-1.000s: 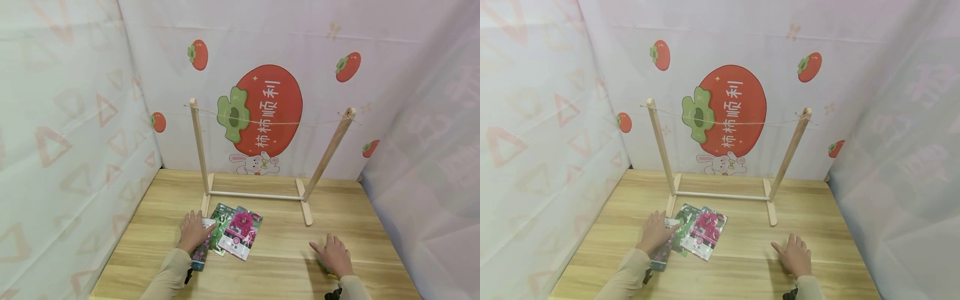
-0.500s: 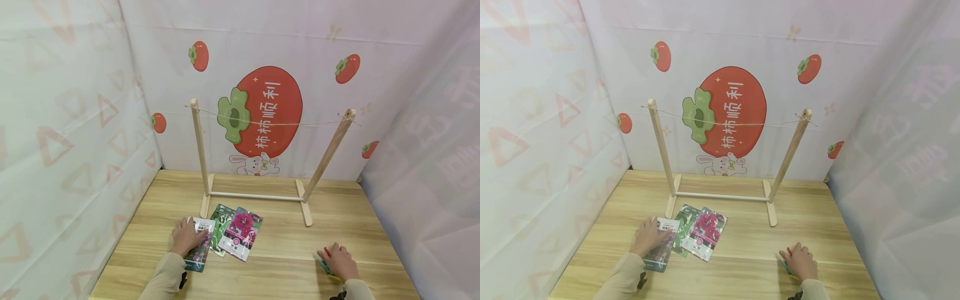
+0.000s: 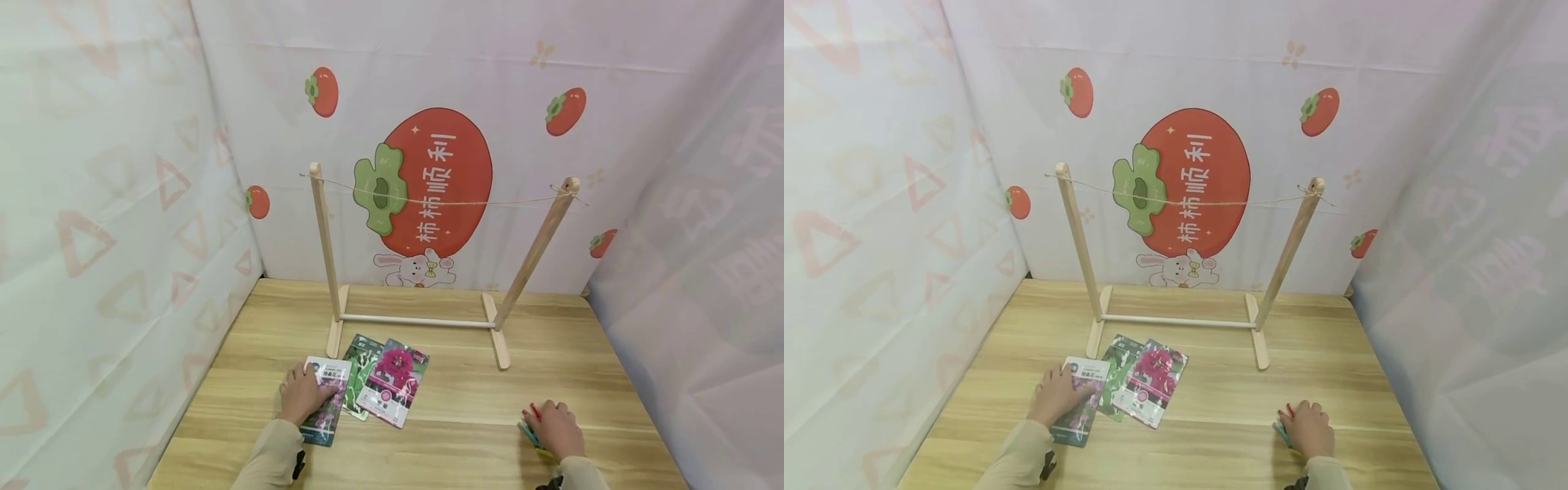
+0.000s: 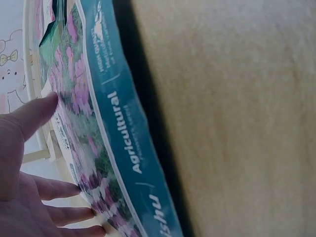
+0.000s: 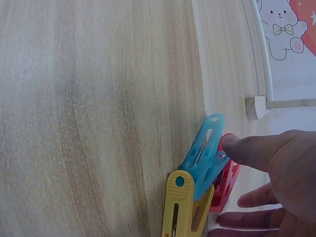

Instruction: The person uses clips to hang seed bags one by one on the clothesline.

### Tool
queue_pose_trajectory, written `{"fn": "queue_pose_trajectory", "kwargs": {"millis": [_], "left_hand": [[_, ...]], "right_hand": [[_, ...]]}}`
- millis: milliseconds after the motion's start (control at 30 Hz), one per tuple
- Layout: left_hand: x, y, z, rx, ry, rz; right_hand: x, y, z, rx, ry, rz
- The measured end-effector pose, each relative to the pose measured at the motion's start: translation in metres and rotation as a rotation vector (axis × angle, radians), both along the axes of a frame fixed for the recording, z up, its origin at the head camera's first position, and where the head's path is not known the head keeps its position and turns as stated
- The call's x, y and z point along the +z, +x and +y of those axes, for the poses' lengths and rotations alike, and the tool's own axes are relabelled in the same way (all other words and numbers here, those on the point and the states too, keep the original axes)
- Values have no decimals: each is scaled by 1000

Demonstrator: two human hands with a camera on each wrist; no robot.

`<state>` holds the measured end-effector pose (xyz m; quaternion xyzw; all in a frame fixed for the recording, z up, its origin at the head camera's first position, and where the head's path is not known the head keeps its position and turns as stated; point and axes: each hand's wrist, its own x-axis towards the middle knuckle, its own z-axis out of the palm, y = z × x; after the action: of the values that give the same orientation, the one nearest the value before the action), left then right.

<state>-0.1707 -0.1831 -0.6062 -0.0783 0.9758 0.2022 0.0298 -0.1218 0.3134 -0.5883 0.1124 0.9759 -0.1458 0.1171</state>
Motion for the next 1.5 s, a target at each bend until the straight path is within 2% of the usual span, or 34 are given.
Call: {"fn": "queue_pose_trajectory", "kwargs": {"millis": [200,500,633,733,1000,1167,1400,1500], "left_hand": [[-1,-1,1,1,-2,14],[-4,0,3,8,-11,22],[-6,1,3,4,-23,4],[-6,0,3,13,-19,16],[0,-4,7,57,-25,19],[3,-7,10,75,-2,8],[-7,-13,4,163,63,36],[-11,-15,-2,201,120,51]], "right_hand": [[4,-1,-4,-31,-5,13],[-4,0,-3,-15,-33,117],[-6,2,-2,-12,-36,106],[-5,2,-2,-12,-44,94],[-4,-4,-3,-11,-46,123],[-3,-8,-2,-19,-53,98],[-3,-17,-4,0,-40,86],[-3,-20,-6,-12,-37,74]]}}
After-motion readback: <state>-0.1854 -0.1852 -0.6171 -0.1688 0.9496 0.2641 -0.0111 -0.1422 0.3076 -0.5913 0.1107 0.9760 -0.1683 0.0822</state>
